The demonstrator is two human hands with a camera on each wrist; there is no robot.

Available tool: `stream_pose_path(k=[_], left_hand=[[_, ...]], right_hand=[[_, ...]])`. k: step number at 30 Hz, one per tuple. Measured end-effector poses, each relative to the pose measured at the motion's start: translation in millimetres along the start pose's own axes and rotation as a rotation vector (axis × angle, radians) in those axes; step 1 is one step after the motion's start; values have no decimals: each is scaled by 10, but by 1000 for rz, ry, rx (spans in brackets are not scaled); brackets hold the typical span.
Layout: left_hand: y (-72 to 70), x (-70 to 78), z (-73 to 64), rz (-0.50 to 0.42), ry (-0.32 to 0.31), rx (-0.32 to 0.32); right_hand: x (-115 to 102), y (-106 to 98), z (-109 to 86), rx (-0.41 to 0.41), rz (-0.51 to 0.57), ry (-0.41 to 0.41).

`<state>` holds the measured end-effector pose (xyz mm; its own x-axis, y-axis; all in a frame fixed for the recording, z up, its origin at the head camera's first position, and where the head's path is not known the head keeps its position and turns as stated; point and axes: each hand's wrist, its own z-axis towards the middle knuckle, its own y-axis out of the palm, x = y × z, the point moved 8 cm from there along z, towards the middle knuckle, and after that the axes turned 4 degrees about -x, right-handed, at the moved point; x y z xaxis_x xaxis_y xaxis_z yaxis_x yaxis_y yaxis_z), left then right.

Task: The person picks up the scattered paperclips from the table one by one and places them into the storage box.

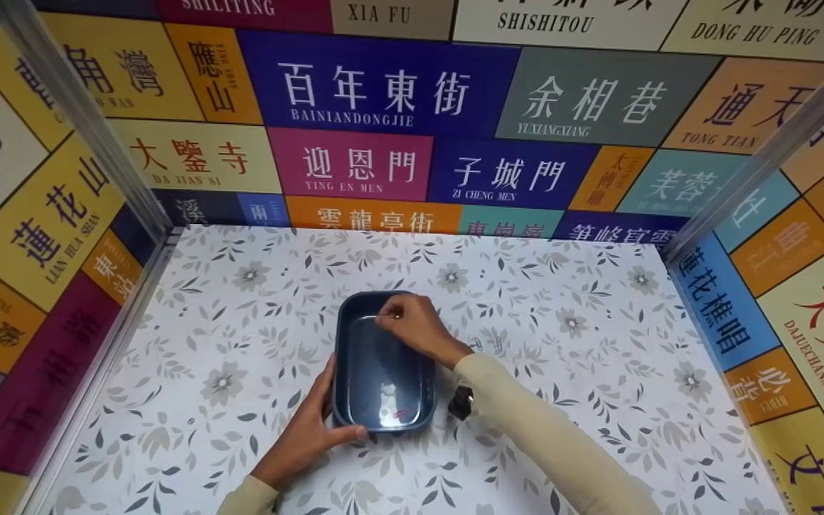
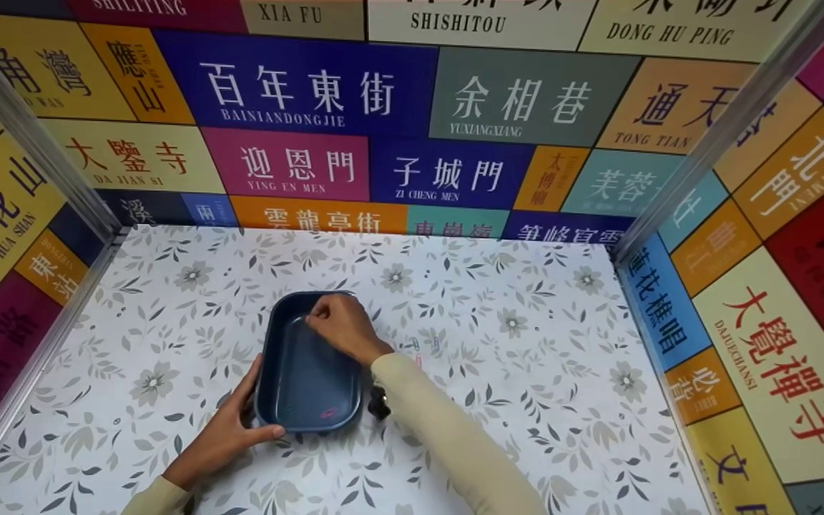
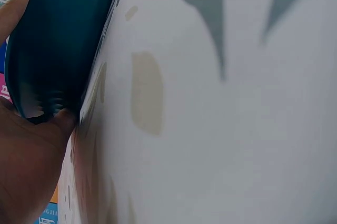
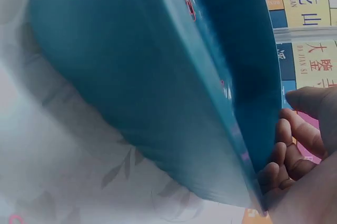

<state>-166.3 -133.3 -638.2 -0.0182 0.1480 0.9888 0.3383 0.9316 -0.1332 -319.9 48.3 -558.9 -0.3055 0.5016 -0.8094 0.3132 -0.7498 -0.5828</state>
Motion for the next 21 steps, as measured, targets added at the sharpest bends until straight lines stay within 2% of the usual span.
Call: stream_pose_path(k=[13, 21], left_hand=[[-3, -10, 0, 16, -14, 7], [-9, -16, 0, -7, -14, 15]], right_hand=[[59, -299, -191, 193, 52, -83], [189, -468, -318, 250, 58, -89]])
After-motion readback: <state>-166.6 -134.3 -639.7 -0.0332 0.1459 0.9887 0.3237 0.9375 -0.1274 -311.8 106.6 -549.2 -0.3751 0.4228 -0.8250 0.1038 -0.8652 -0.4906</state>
